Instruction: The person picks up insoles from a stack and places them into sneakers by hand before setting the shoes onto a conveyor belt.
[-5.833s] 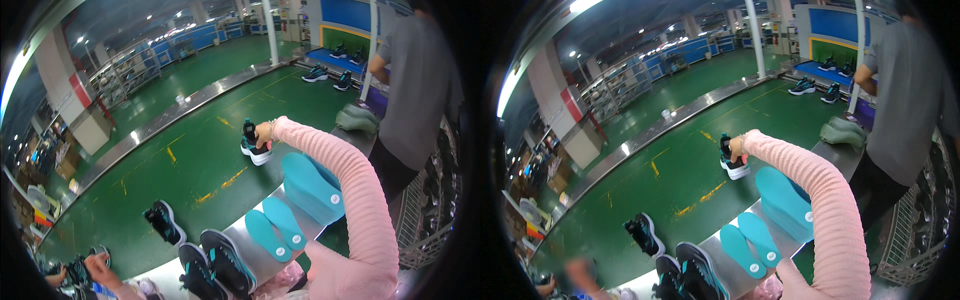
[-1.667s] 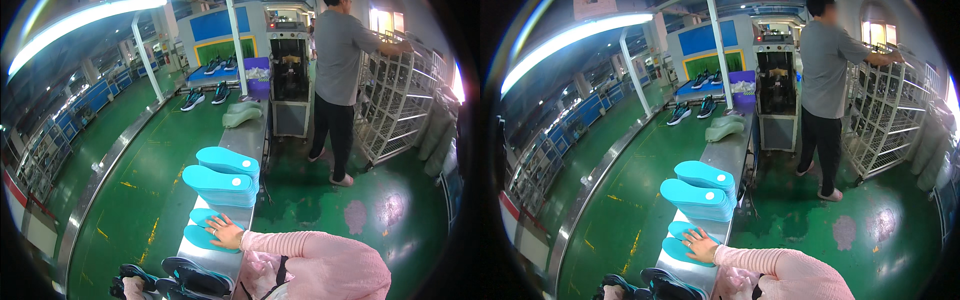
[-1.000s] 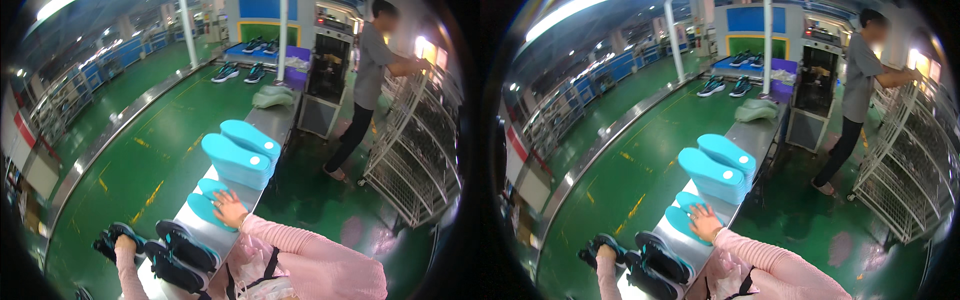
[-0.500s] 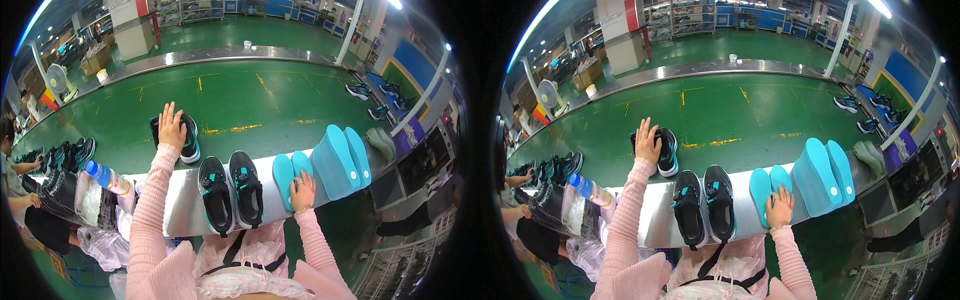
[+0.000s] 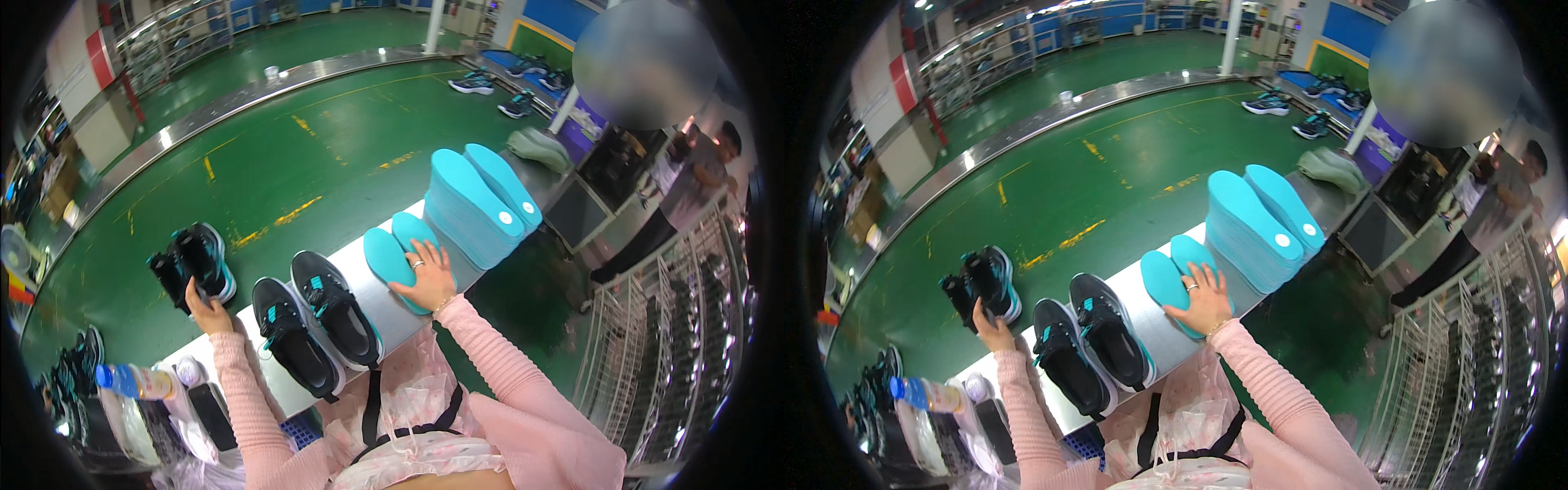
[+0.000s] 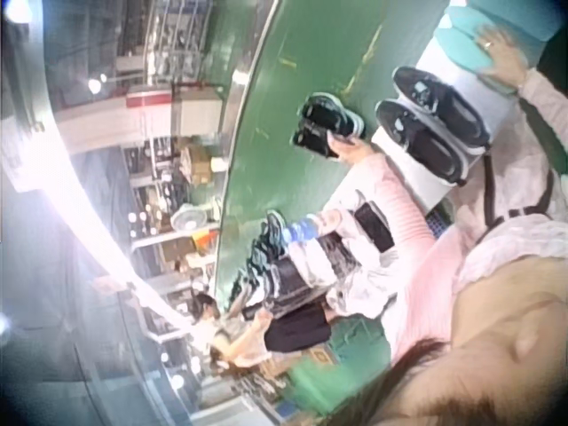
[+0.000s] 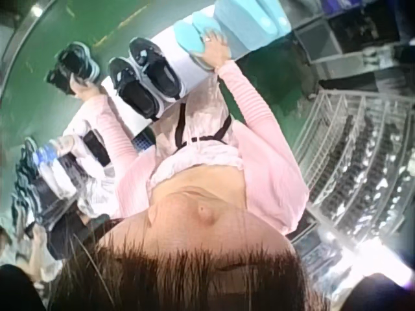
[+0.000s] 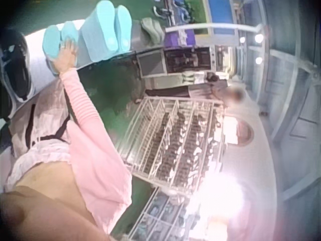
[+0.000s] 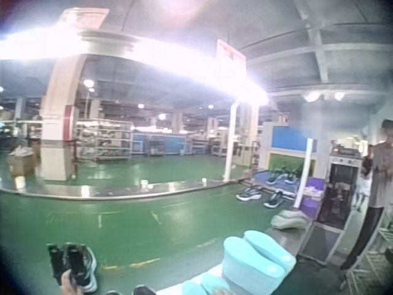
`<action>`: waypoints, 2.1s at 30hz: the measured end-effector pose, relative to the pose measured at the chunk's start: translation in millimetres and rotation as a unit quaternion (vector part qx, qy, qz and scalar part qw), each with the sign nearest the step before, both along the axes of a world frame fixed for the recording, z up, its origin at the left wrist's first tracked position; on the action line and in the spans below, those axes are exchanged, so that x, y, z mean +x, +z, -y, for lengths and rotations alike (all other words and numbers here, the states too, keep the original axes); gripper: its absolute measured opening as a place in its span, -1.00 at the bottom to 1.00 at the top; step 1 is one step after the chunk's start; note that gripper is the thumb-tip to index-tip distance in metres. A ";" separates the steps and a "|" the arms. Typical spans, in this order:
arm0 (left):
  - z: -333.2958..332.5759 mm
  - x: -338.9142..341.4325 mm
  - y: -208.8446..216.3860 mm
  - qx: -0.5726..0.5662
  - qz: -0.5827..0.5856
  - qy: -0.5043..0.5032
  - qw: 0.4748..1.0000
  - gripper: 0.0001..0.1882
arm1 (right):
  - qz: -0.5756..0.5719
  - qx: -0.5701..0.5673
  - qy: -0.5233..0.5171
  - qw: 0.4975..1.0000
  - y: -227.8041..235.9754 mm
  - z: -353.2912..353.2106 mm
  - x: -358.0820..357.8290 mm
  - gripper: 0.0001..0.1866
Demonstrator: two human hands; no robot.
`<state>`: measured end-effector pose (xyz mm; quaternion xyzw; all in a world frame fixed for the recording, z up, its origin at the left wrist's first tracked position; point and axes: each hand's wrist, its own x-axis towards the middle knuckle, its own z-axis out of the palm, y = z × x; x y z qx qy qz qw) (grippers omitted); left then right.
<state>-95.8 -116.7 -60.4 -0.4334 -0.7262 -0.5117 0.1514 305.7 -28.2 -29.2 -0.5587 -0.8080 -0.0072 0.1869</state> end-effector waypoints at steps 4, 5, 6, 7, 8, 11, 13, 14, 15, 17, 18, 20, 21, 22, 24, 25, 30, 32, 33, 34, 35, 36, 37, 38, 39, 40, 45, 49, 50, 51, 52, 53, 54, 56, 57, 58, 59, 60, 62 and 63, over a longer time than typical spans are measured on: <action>-3.2 12.3 5.8 0.003 0.036 -0.021 0.999 -0.47 | -0.001 -0.033 -0.003 0.999 7.4 6.5 5.2 -0.23; -2.0 10.2 2.9 0.006 0.028 -0.019 0.999 -0.47 | 0.016 -0.047 0.005 0.999 8.1 6.6 4.5 -0.20; -1.9 8.4 0.9 0.012 0.019 -0.020 1.000 -0.47 | 0.033 -0.058 0.011 0.998 10.2 7.0 4.2 -0.16; 0.0 10.4 4.0 0.005 0.013 -0.021 1.000 -0.48 | 0.040 -0.078 0.010 0.996 10.8 7.0 3.1 -0.12; -0.4 9.7 4.4 0.011 0.014 -0.026 0.999 -0.48 | 0.037 -0.075 -0.002 0.997 9.3 6.4 2.2 -0.12; -0.8 11.0 7.1 0.009 -0.017 -0.034 0.999 -0.48 | 0.039 -0.083 -0.009 0.996 3.1 4.6 -1.3 -0.19; -1.7 9.7 3.7 0.017 -0.019 -0.037 0.999 -0.48 | 0.026 -0.073 -0.025 0.997 -2.9 4.1 -1.7 -0.20; -1.9 7.8 1.9 0.019 -0.027 -0.035 0.999 -0.48 | 0.013 -0.067 -0.032 0.997 -5.1 4.2 -1.9 -0.21; 0.2 9.0 4.6 0.020 -0.024 -0.030 0.999 -0.48 | 0.002 -0.065 -0.031 0.997 -6.2 3.9 -3.8 -0.24; 2.0 6.9 4.4 0.021 -0.049 0.004 0.999 -0.45 | 0.008 -0.066 -0.052 0.996 1.5 8.4 -9.6 -0.26; 4.2 6.0 5.7 0.029 -0.060 0.019 0.998 -0.44 | 0.017 -0.073 -0.064 0.995 3.8 11.0 -14.7 -0.27; -0.4 7.9 5.9 0.044 -0.044 0.040 0.997 -0.39 | 0.010 -0.048 -0.097 0.994 -1.1 14.7 -22.0 -0.28; 0.1 10.7 8.9 0.052 -0.049 0.042 0.997 -0.39 | -0.008 -0.001 -0.082 0.997 -2.6 16.7 -26.5 -0.28; -0.6 13.1 11.0 0.060 -0.055 0.045 0.996 -0.39 | -0.026 0.047 -0.066 0.996 -2.2 16.9 -30.2 -0.27; -0.1 11.6 7.7 0.069 -0.057 0.032 0.995 -0.39 | -0.020 0.056 -0.056 0.997 0.7 18.4 -37.9 -0.29; 1.9 10.3 5.8 0.060 -0.053 0.033 0.996 -0.39 | -0.003 0.049 -0.077 0.996 2.4 18.8 -41.8 -0.31; -1.0 -1.1 -3.6 0.049 -0.049 0.021 0.997 -0.39 | -0.028 0.027 -0.123 0.992 3.8 5.1 -34.2 -0.35; -0.8 -2.0 -6.6 0.060 -0.017 0.000 0.998 -0.42 | -0.027 0.033 -0.160 0.986 7.5 -1.1 -23.4 -0.37; -2.3 -1.0 -9.5 0.046 -0.002 -0.002 0.999 -0.43 | -0.024 0.025 -0.157 0.987 7.5 -3.6 -16.6 -0.37; -4.9 1.2 -9.2 0.035 0.011 -0.006 0.999 -0.43 | -0.039 0.000 -0.169 0.985 8.9 -7.1 -9.2 -0.38; -5.6 4.4 -8.6 0.028 0.005 -0.002 1.000 -0.43 | -0.053 -0.025 -0.181 0.982 8.4 -9.7 -2.0 -0.39; -5.1 2.8 -9.2 0.027 0.003 0.001 1.000 -0.43 | -0.071 -0.047 -0.192 0.978 7.0 -11.8 2.8 -0.40; -5.5 0.3 -10.5 0.036 -0.006 0.000 0.999 -0.43 | -0.073 -0.070 -0.187 0.977 -0.3 -11.6 7.7 -0.42; -5.3 -2.3 -11.0 0.045 -0.015 -0.002 0.999 -0.42 | -0.074 -0.072 -0.185 0.977 -4.9 -8.6 9.4 -0.42; -4.0 -3.8 -12.7 0.050 -0.013 -0.002 0.999 -0.42 | -0.074 -0.052 -0.176 0.980 -7.9 -6.8 10.8 -0.45; -3.6 -5.8 -13.4 0.049 -0.012 0.001 0.999 -0.42 | -0.074 -0.033 -0.168 0.983 -9.5 -6.6 11.5 -0.48; -4.0 -7.4 -16.4 0.058 0.021 0.011 0.998 -0.41 | -0.084 -0.042 -0.149 0.984 -11.2 -8.7 9.6 -0.51; -4.5 -9.8 -16.9 0.066 0.036 0.012 0.997 -0.41 | -0.061 -0.038 -0.162 0.984 -6.4 -12.3 8.1 -0.48; -4.3 -9.6 -16.4 0.067 0.036 0.012 0.997 -0.41 | -0.062 -0.037 -0.162 0.984 -3.5 -12.4 7.0 -0.48; -2.0 -7.5 -14.2 0.064 0.036 0.018 0.997 -0.41 | -0.062 -0.040 -0.174 0.982 0.6 -12.7 5.0 -0.47; -1.0 -6.3 -12.4 0.060 0.037 0.024 0.997 -0.41 | -0.062 -0.044 -0.187 0.979 2.9 -13.9 3.1 -0.47; -5.5 -7.9 -15.2 0.062 0.047 0.021 0.997 -0.41 | -0.061 -0.037 -0.194 0.978 3.0 -17.0 5.4 -0.47; -7.5 -11.3 -19.1 0.063 0.057 0.017 0.996 -0.41 | -0.053 -0.036 -0.205 0.977 -2.2 -20.0 5.9 -0.46; -2.8 -23.2 -26.5 0.074 0.048 0.014 0.996 -0.40 | -0.041 -0.028 -0.214 0.976 -10.7 -25.0 1.8 -0.46; 0.8 -25.3 -27.8 0.079 0.034 0.022 0.996 -0.39 | -0.042 -0.026 -0.205 0.978 -14.1 -26.1 -0.7 -0.45; -1.4 -23.8 -26.5 0.083 0.020 0.024 0.996 -0.39 | -0.043 -0.024 -0.203 0.978 -13.7 -25.9 1.3 -0.45; -4.7 -20.6 -24.7 0.074 0.028 0.028 0.997 -0.40 | -0.049 -0.024 -0.208 0.977 -11.2 -25.3 5.1 -0.45; -4.3 -21.6 -24.9 0.075 0.023 0.022 0.997 -0.40 | -0.047 -0.018 -0.212 0.976 -11.0 -25.0 5.6 -0.45; -5.1 -19.0 -24.1 0.079 0.045 0.021 0.996 -0.40 | -0.057 -0.032 -0.209 0.976 -9.2 -24.9 6.8 -0.44; -5.4 -17.2 -23.1 0.070 0.054 0.029 0.996 -0.40 | -0.051 -0.055 -0.206 0.976 -5.8 -23.3 7.2 -0.41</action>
